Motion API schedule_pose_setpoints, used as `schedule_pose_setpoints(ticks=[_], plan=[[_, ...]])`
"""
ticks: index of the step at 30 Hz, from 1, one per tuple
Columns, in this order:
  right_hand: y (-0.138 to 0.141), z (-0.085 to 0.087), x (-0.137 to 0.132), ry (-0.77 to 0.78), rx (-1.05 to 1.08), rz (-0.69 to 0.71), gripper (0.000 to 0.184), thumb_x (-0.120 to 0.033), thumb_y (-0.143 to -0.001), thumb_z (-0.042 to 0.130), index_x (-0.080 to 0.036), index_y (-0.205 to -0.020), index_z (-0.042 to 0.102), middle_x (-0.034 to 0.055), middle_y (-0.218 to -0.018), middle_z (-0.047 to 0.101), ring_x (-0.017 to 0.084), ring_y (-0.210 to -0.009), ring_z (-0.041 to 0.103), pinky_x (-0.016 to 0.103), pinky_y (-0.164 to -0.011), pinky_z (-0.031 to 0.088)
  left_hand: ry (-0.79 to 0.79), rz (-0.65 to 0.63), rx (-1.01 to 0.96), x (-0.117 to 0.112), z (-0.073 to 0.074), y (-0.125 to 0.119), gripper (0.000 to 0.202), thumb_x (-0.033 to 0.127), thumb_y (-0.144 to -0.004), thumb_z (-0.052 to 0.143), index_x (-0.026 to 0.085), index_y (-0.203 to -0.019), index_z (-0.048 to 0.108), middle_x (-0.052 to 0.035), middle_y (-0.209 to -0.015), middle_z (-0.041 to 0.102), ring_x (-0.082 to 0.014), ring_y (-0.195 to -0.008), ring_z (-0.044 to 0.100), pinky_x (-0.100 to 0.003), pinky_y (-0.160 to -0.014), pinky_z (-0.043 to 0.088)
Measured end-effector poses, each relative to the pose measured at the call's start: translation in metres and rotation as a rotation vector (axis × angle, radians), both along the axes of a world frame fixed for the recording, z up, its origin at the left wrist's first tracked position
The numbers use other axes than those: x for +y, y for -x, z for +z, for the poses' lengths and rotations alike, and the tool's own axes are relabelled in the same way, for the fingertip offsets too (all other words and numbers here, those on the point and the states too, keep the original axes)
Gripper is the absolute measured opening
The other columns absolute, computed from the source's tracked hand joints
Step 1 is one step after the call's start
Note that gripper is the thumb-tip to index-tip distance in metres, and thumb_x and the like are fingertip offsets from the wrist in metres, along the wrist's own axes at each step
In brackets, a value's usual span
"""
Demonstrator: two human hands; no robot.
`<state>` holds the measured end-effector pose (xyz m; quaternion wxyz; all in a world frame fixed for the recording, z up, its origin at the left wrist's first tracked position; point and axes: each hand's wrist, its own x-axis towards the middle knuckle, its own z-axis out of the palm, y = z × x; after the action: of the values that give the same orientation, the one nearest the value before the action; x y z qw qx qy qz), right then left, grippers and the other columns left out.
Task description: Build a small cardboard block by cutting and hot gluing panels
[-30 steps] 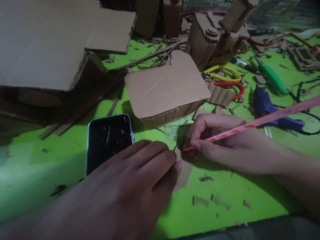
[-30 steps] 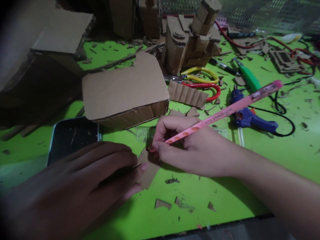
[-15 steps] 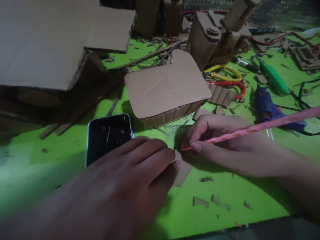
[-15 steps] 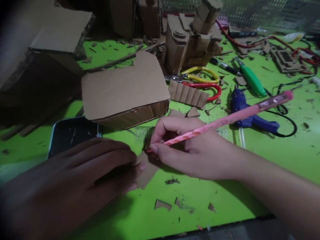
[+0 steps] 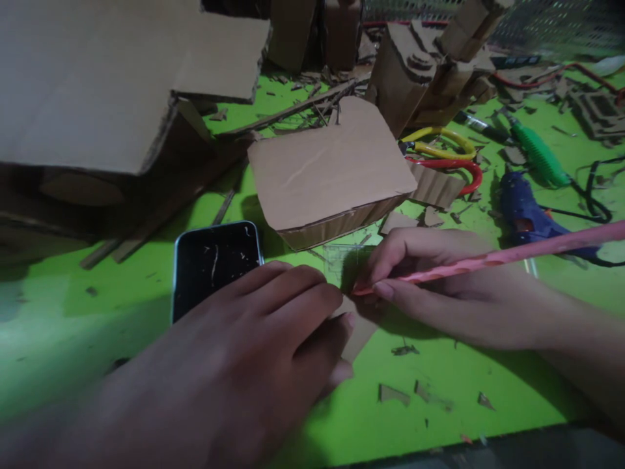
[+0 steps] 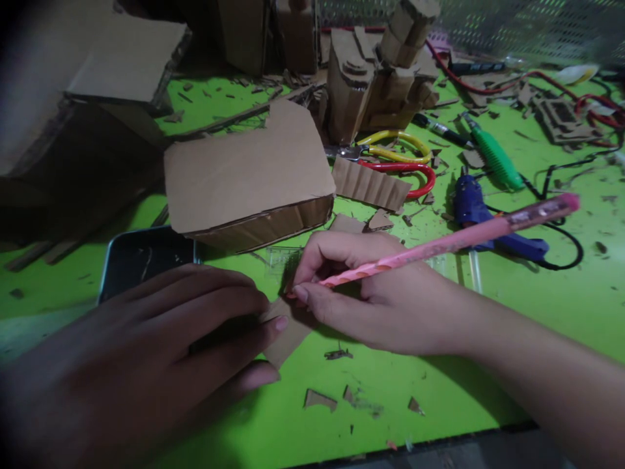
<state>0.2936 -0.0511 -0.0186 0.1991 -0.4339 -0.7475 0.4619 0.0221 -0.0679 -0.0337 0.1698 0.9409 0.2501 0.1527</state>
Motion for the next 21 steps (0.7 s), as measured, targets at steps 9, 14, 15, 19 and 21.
schedule_pose_setpoints(ticks=[9,14,15,19,21], plan=[[-0.0011,0.0019,-0.0003,-0.003,0.008,0.011,0.007,-0.028,-0.097,0.078,-0.022,-0.094,0.074,0.0014,-0.094,0.081,0.018,-0.084,0.073,0.030,-0.071,0.053,-0.006,0.003,0.019,-0.0034,0.0037,0.0009,0.012,0.028,-0.106,0.064,0.025,-0.099,0.074,-0.0049,-0.108,0.074,-0.0247,-0.098,0.070,-0.041,-0.084,0.062],[-0.0020,0.0013,0.0001,-0.009,0.003,0.020,0.010,-0.029,-0.098,0.077,-0.023,-0.091,0.073,0.0007,-0.090,0.080,0.017,-0.081,0.071,0.031,-0.071,0.051,-0.025,0.006,0.018,-0.0023,0.0026,-0.0002,0.014,0.027,-0.106,0.064,0.024,-0.097,0.074,-0.0047,-0.109,0.073,-0.0242,-0.100,0.070,-0.041,-0.086,0.063],[-0.0022,0.0008,0.0001,-0.008,0.004,0.022,0.011,-0.029,-0.098,0.077,-0.023,-0.090,0.072,0.0009,-0.089,0.079,0.018,-0.081,0.071,0.031,-0.071,0.050,-0.029,0.005,0.016,-0.0021,0.0022,-0.0004,0.014,0.027,-0.106,0.064,0.024,-0.097,0.074,-0.0049,-0.109,0.073,-0.0243,-0.100,0.071,-0.041,-0.086,0.063],[-0.0032,-0.0013,0.0004,-0.002,0.017,0.031,0.013,-0.028,-0.097,0.078,-0.023,-0.089,0.070,0.0005,-0.088,0.079,0.018,-0.079,0.070,0.031,-0.071,0.050,-0.026,-0.002,0.018,-0.0022,0.0013,-0.0002,0.015,0.028,-0.107,0.063,0.024,-0.098,0.075,-0.0061,-0.111,0.073,-0.0249,-0.101,0.071,-0.041,-0.085,0.063],[-0.0040,-0.0016,0.0007,-0.002,0.020,0.030,0.013,-0.029,-0.097,0.079,-0.023,-0.089,0.070,0.0004,-0.088,0.079,0.017,-0.079,0.070,0.030,-0.070,0.049,-0.023,-0.006,0.022,-0.0024,0.0015,0.0002,0.015,0.028,-0.107,0.063,0.024,-0.098,0.075,-0.0060,-0.112,0.073,-0.0250,-0.102,0.071,-0.041,-0.085,0.063]])
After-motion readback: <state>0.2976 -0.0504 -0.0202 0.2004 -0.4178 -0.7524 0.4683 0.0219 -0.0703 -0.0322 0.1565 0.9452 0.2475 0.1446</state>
